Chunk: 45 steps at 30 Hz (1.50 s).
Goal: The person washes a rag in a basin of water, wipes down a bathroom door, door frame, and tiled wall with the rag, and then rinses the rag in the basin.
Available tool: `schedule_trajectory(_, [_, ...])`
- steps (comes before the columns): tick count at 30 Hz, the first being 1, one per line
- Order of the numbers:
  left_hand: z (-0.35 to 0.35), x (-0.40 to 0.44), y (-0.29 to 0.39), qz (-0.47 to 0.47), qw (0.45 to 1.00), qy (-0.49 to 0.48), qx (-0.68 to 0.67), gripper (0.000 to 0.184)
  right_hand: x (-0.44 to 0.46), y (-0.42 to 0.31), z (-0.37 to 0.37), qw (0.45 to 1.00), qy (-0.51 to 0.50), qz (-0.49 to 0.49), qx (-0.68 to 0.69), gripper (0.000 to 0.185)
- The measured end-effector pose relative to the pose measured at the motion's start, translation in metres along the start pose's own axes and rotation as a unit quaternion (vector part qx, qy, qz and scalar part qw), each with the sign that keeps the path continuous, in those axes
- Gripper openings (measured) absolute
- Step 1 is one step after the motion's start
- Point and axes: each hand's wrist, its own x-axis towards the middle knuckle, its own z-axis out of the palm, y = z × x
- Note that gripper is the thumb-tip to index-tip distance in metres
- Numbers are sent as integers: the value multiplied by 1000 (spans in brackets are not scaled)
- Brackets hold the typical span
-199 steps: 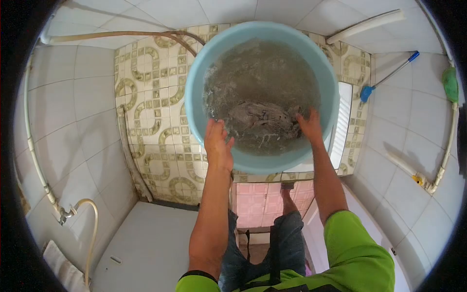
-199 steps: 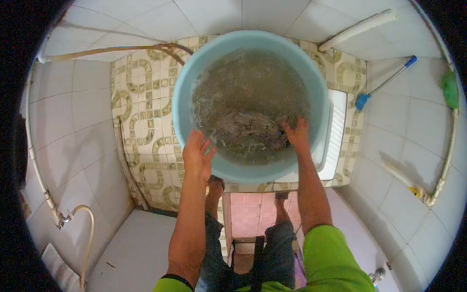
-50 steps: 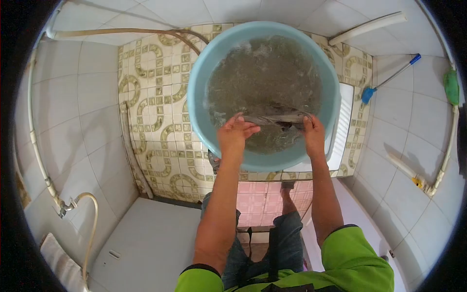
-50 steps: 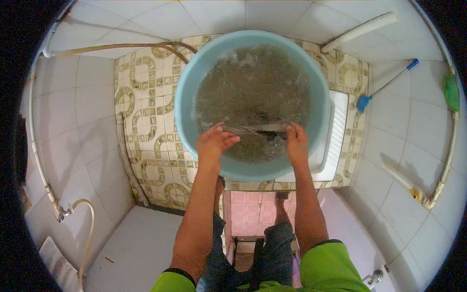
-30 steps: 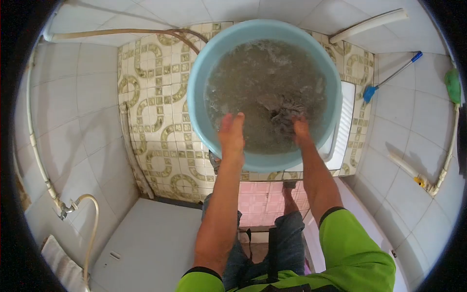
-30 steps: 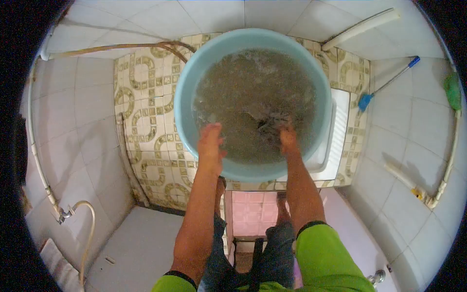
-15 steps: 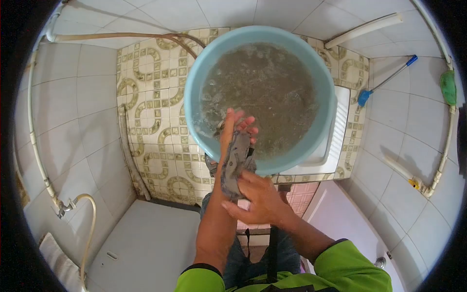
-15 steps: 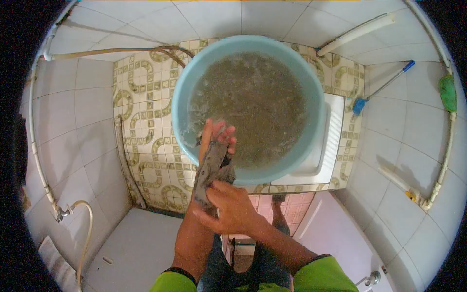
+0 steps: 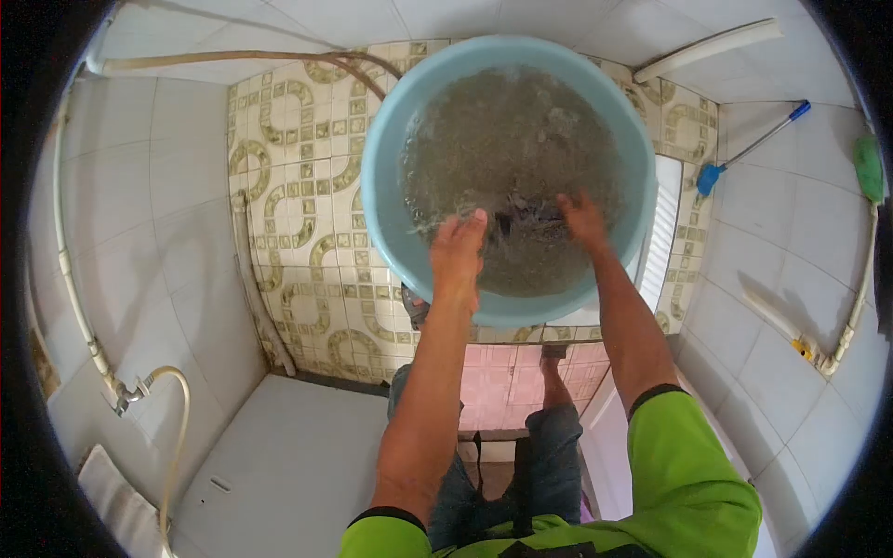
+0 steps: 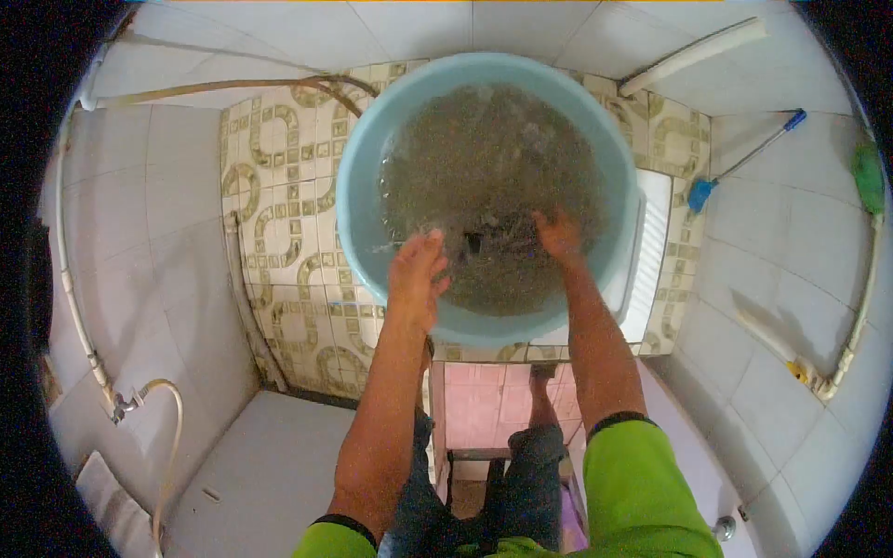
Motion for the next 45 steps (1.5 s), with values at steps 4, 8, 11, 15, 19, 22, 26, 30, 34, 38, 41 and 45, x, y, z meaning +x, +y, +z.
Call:
schedule_trajectory(4, [0,-10,12,-20,1000,6,-13,103,1,1,31,987,-23,134,83,69])
schedule_trajectory(8, [5,-1,4,-39,999,18,-11,89,-31,-36,61,940,-188,-36,282,39])
schedule_trajectory(11, [-3,10,-5,-56,998,-7,-40,85,-101,-138,11,936,-136,-48,320,26])
schedule_trajectory(15, [-18,14,2,-104,966,-134,-195,73,-180,-178,-26,926,-125,-311,171,21])
schedule_trajectory(19, [-5,-2,25,-139,950,-73,-271,61,-233,-224,-57,914,-150,-361,109,24])
schedule_trajectory(22, [-14,0,18,-66,958,-176,-215,49,-230,-223,-28,918,-106,-381,44,31])
schedule_trajectory(26, [-2,8,-9,-47,937,-178,-296,38,-175,-212,10,954,145,-260,45,36])
schedule_trajectory(30, [2,12,-25,-57,971,-72,-222,36,-94,-203,-9,991,85,-83,56,42])
schedule_trajectory(34, [-11,17,-18,-23,983,-132,-128,44,-22,-111,-3,997,12,-75,-26,50])
schedule_trajectory(38, [-4,-9,7,-40,994,-50,-88,51,3,-3,-12,997,32,34,-56,46])
schedule_trajectory(41, [-2,-9,7,-55,993,-56,-85,62,-7,5,16,991,37,113,-69,43])
schedule_trajectory(45, [1,-8,8,-57,994,-46,-87,69,-13,-8,35,973,-98,-124,-170,41])
